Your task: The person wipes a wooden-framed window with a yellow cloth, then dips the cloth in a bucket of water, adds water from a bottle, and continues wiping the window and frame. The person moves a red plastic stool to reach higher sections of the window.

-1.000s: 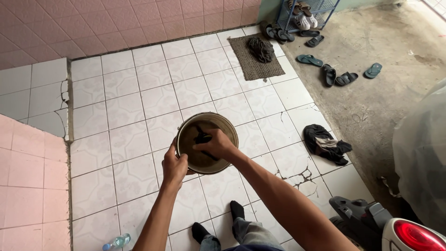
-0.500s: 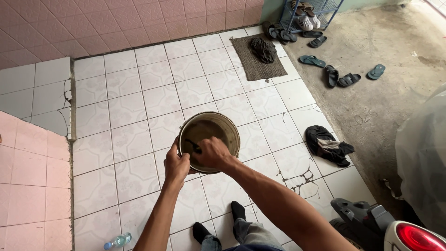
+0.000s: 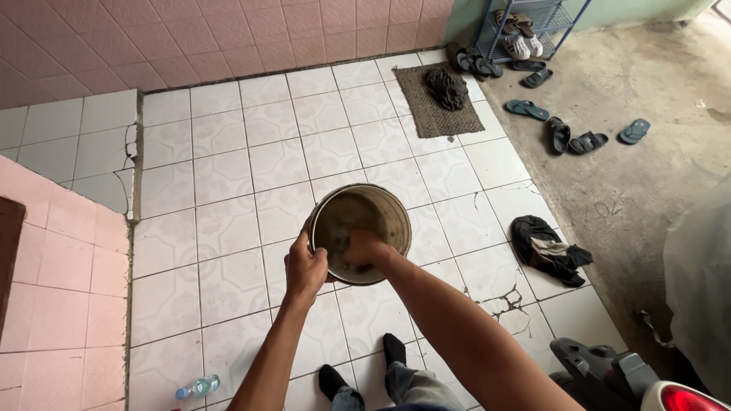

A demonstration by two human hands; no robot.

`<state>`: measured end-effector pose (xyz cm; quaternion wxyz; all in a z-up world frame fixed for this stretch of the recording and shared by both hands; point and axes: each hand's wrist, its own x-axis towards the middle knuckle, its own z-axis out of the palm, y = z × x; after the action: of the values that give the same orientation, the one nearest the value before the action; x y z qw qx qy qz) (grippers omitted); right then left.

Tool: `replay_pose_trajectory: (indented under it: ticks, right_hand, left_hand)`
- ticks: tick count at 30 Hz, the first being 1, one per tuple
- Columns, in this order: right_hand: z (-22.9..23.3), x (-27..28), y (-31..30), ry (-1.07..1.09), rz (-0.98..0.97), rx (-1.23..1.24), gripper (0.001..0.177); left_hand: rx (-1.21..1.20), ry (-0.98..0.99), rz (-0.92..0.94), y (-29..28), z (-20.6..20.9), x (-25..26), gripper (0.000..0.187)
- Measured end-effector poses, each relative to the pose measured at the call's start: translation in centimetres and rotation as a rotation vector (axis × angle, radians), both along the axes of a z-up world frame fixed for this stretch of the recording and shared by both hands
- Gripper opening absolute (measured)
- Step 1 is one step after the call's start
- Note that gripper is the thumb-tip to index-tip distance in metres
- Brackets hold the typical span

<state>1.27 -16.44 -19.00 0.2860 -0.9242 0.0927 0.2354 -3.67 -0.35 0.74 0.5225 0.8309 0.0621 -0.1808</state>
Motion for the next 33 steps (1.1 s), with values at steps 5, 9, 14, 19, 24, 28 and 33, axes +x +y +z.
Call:
replay_pose_trajectory:
  ticks: [5,9,14,19,24,28,33]
  right_hand:
    - [3.2,-0.4,0.6,0.341,-0.482,0.714,0.082]
    - [1.0,0.1,-0.4,0.169,-0.721,1.069,0.086]
    - [9.6,-2.0,0.6,0.044,-0.77,0.892,0.099]
    - [12.9,-2.9,1.4,-0.045,-0.678,0.661,0.049]
    - [12.9,-2.6,1.7,-0.155,-0.602,0.575,0.029]
    - [9.9,-0.6,1.4,-0.083,-0.684,0.576,0.04]
    - [9.7,-0.4,1.5,-0.206,-0.499,0.468,0.049]
  left_hand:
    - [-0.007,0.033,-0.009,0.9,-4.8,2.2,0.07]
    - [-0.024,0.076,0.012,1.0,-3.2,1.0,0.071]
    - [-0.1,0.091,0.056,1.4,-6.7,2.1,0.068]
    - [-0.093,0.122,0.084,0.8,-0.8,-0.1,0.067]
    - [-0.051,0.107,0.07,0.5,-0.1,0.0,0.067]
    - [-0.079,0.11,0.117,0.7,-0.8,0.4,0.068]
    - [-0.119,0.109,0.153,0.9,-1.3,0.3,0.067]
